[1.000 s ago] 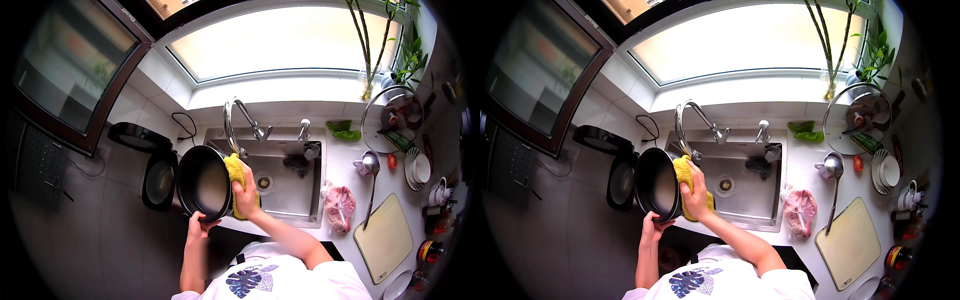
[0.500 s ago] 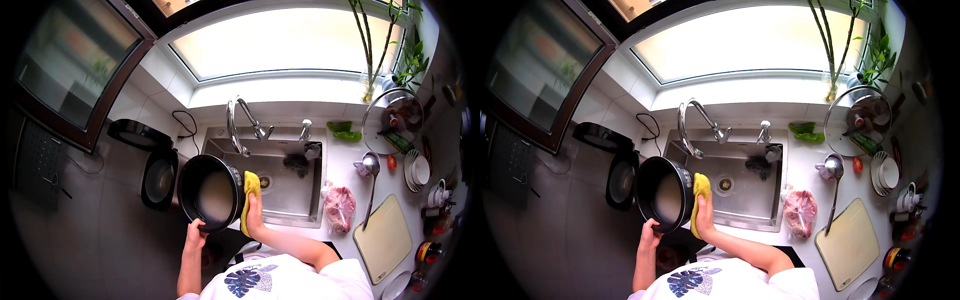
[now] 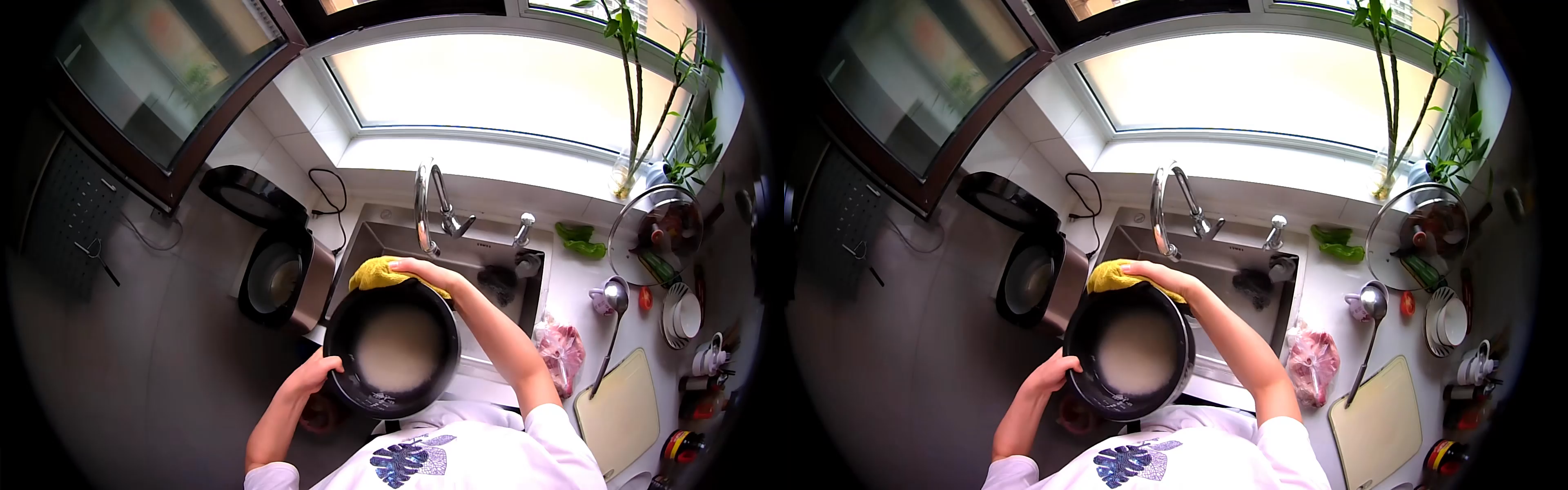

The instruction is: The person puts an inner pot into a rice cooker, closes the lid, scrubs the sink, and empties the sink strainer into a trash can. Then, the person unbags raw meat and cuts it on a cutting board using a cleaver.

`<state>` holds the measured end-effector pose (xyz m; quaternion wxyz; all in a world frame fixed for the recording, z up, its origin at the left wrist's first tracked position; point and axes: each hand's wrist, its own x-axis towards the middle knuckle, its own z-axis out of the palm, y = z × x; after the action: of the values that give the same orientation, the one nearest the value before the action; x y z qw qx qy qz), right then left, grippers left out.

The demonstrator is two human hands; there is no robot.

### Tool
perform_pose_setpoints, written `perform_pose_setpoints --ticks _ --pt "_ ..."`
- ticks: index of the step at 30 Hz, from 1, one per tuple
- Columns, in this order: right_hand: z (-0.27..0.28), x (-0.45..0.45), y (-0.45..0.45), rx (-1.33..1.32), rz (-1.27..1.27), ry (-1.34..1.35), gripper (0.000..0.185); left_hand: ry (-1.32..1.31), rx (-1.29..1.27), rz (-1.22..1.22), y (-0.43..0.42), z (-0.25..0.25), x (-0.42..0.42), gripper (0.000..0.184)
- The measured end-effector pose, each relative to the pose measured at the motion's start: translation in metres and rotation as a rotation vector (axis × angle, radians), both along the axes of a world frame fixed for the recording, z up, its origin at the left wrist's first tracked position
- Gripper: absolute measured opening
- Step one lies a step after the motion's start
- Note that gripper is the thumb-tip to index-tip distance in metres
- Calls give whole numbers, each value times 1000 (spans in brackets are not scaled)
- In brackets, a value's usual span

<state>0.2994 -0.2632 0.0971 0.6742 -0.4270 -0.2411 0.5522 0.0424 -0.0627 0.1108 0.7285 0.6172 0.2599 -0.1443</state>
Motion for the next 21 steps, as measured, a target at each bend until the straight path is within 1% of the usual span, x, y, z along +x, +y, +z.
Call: perform_pose_setpoints --ticks 1,2,3,4,5,7,9,11,12,13,15,17,18,19,21 --pt "1 3 5 -164 24 59 55 -5 2 2 1 -2 2 30" --pt "1 1 8 -240 47 222 53 17 -21 -26 3 -2 1 31" --pt "-8 0 15 -236 47 226 53 39 -44 -56 4 -2 1 32" --pt "-23 0 23 -182 86 395 49 55 -65 -26 3 -4 0 37" --pt "-39 -4 26 -126 124 564 46 57 -65 -33 2 -7 -2 37" --pt "-60 -31 27 9 57 723 46 4 -95 -40 2 -14 -3 53" --pt "-75 -63 25 117 -48 843 46 -13 -77 -61 -4 -9 0 56" --pt "-82 -95 21 186 -185 920 46 -68 -34 172 -12 -1 7 41" --pt "-82 -109 18 190 -272 936 46 -45 -60 209 -11 4 10 36" --pt "-81 -118 15 186 -348 943 46 -42 -53 263 -7 3 10 26" --pt "-76 -140 7 186 -513 939 46 -53 -52 260 6 2 10 19" --pt "-69 -147 -6 192 -627 900 46 -80 -23 335 8 -2 13 15" --pt "-64 -146 -15 206 -671 874 46 -85 -18 350 2 4 15 15" --pt "-65 -142 -16 359 -698 903 50 -90 -14 364 -2 8 17 15" --pt "-52 -140 -33 447 -674 877 48 -91 -36 364 9 -5 11 16"
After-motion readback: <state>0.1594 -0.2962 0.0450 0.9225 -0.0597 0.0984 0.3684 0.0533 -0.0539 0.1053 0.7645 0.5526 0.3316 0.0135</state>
